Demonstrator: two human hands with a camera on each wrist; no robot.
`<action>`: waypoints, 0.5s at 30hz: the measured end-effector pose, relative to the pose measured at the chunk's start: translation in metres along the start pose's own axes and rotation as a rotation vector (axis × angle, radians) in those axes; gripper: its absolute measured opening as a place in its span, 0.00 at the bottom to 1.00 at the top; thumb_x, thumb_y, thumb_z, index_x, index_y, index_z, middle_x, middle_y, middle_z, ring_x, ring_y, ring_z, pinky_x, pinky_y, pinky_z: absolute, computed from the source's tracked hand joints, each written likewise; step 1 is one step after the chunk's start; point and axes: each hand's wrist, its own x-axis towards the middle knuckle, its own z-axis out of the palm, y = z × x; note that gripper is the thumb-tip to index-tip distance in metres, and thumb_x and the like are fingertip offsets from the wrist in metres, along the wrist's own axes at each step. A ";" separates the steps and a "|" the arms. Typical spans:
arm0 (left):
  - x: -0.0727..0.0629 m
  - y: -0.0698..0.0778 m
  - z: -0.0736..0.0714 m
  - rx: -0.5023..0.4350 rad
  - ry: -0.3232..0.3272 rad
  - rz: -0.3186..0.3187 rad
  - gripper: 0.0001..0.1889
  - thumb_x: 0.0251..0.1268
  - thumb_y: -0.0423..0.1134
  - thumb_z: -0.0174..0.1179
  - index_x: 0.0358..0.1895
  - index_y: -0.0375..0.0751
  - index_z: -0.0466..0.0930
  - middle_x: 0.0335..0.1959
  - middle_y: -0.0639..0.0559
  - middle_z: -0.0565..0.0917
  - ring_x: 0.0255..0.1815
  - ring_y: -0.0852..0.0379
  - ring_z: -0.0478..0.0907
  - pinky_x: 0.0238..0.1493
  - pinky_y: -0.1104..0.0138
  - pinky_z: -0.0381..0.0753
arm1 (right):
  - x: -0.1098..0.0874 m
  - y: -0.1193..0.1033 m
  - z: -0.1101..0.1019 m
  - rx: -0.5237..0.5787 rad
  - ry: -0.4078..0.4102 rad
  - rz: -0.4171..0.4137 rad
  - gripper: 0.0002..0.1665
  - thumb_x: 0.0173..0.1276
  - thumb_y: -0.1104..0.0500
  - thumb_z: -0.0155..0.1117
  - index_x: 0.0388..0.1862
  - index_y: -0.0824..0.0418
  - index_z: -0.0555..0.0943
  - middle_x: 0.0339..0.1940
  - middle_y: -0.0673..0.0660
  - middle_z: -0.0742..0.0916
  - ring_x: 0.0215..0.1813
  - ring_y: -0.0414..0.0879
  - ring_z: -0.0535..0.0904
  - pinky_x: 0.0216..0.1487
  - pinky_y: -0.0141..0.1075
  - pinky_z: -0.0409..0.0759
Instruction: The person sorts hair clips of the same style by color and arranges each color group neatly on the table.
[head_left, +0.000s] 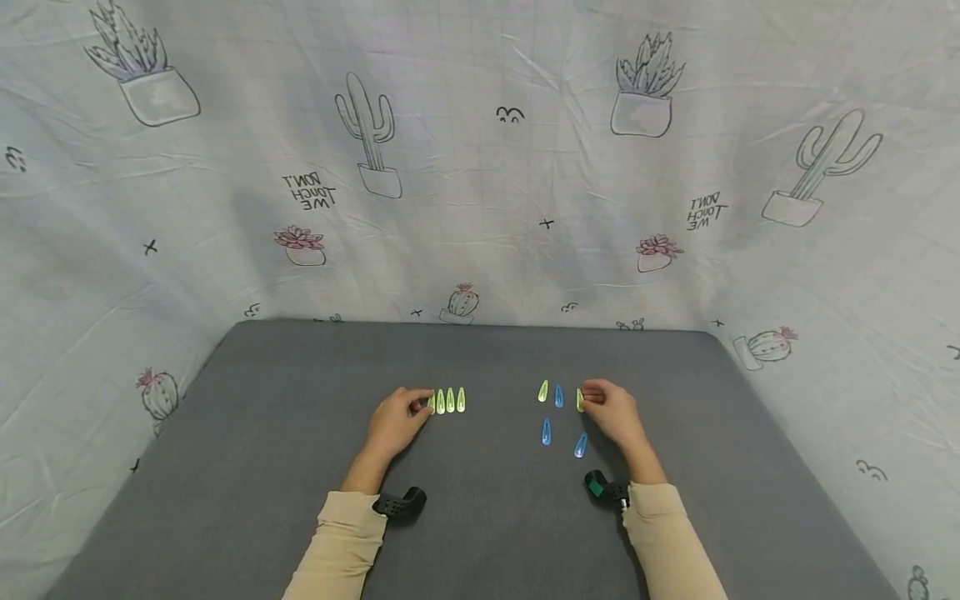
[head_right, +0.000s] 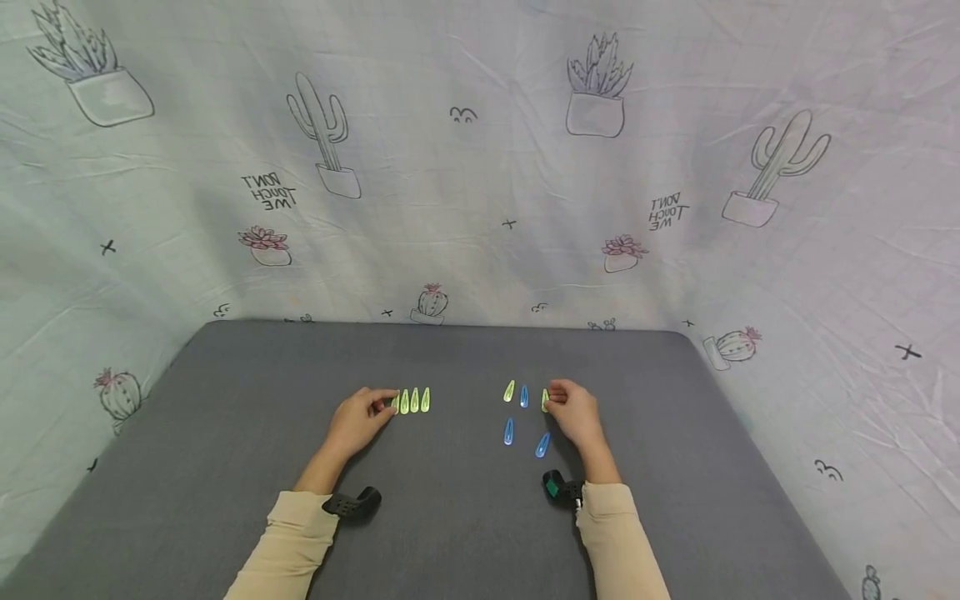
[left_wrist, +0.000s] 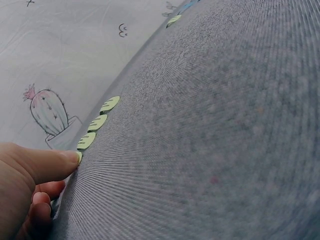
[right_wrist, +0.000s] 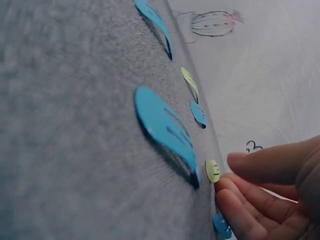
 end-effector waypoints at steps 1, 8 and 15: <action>0.000 0.000 0.000 0.002 0.000 0.000 0.15 0.59 0.40 0.65 0.50 0.46 0.84 0.27 0.54 0.73 0.23 0.60 0.65 0.27 0.66 0.63 | 0.001 -0.002 0.001 -0.037 -0.003 -0.003 0.21 0.61 0.65 0.65 0.53 0.71 0.78 0.45 0.66 0.85 0.47 0.58 0.82 0.49 0.48 0.78; 0.000 -0.001 0.000 0.009 0.006 0.005 0.15 0.59 0.40 0.65 0.50 0.46 0.84 0.27 0.54 0.73 0.23 0.60 0.65 0.27 0.66 0.63 | 0.010 -0.010 0.005 -0.163 -0.036 0.019 0.20 0.58 0.67 0.67 0.51 0.71 0.79 0.42 0.65 0.84 0.45 0.57 0.81 0.47 0.48 0.77; -0.001 0.000 0.001 0.002 0.010 0.015 0.14 0.58 0.40 0.66 0.49 0.45 0.85 0.26 0.54 0.74 0.23 0.61 0.65 0.27 0.66 0.63 | 0.012 -0.007 0.006 -0.107 -0.020 0.061 0.18 0.58 0.68 0.67 0.49 0.69 0.81 0.39 0.63 0.85 0.41 0.54 0.82 0.43 0.46 0.79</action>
